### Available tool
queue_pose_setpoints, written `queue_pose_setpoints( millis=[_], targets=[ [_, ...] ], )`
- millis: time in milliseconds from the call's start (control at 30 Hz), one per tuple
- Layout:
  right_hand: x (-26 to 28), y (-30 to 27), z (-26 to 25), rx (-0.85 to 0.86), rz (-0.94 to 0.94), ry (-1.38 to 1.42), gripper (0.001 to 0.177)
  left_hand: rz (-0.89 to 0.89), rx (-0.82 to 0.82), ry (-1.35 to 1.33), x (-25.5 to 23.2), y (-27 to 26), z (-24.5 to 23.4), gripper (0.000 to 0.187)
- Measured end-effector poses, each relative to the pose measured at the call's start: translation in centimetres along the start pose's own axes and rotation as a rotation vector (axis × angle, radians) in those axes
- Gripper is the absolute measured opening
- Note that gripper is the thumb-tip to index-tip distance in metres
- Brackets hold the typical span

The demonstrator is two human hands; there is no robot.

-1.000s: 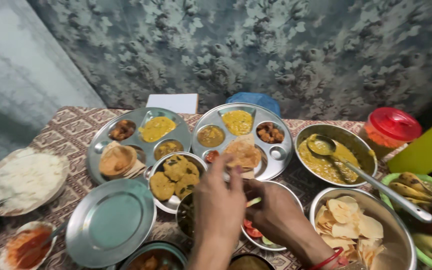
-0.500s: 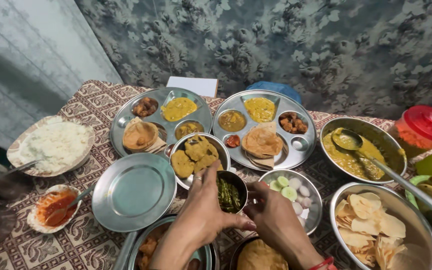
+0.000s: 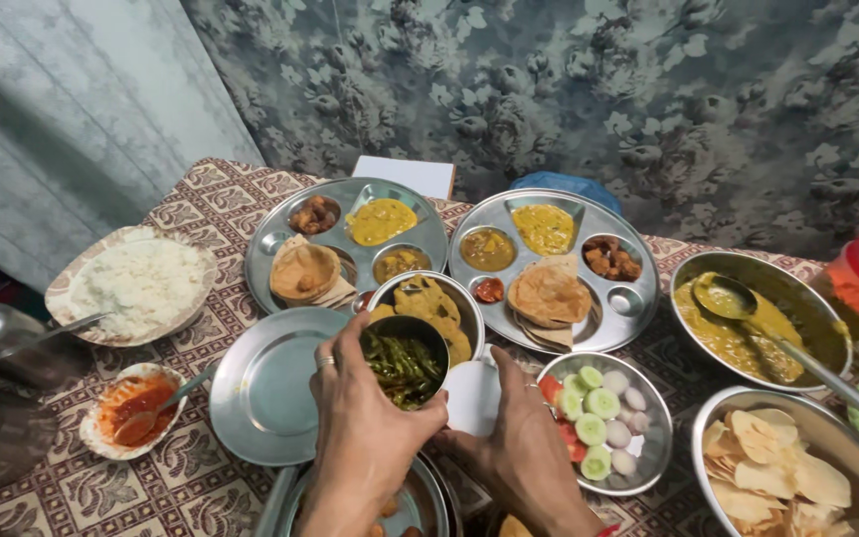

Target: The person serves food onto two compartmentalized metal plates. They place flatbreads, fried snacks, and various curries, then add sliced vegetables and rice. The person uses their hands and a spoon to transfer items from serving bowls to the plates.

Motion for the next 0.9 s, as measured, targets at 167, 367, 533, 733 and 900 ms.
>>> queue_pose_setpoints(
  millis=[167, 367, 533, 733, 900],
  targets=[
    [0.7, 0.4, 1.1, -0.082, -0.041, -0.091, 0.111, 0.0, -0.016, 0.015, 1.4, 0.0, -0.5, 0.108],
    [0.8, 0.6, -0.3, -0.072, 0.141, -0.073, 0.097, -0.133, 0.103, 0.023, 1.8, 0.0, -0.4, 0.107],
    [0.9, -0.1, -2.4, -0.167, 0.14, -0.057, 0.102, -0.018, 0.188, -0.006, 1.7, -0.2, 0.8, 0.105],
    [0.5, -1.2, -4.2, -0.271, 0.192, 0.015, 0.106, -0.082, 0.314, -0.008, 1.5, -0.7, 3.0, 0.11],
    [0.7, -1.8, -6.4, -0.425, 0.151, -0.074, 0.106, -0.226, 0.504, 0.003, 0.9, -1.3, 4.6, 0.108]
  ],
)
Point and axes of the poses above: each hand's wrist, its own y-axis towards the middle knuckle, its own z-axis out of the palm, x = y × z, the point moved 5 cm from there along y, towards the middle knuckle, and after that the axes turned 2 degrees about -z, right-handed, at the moved point
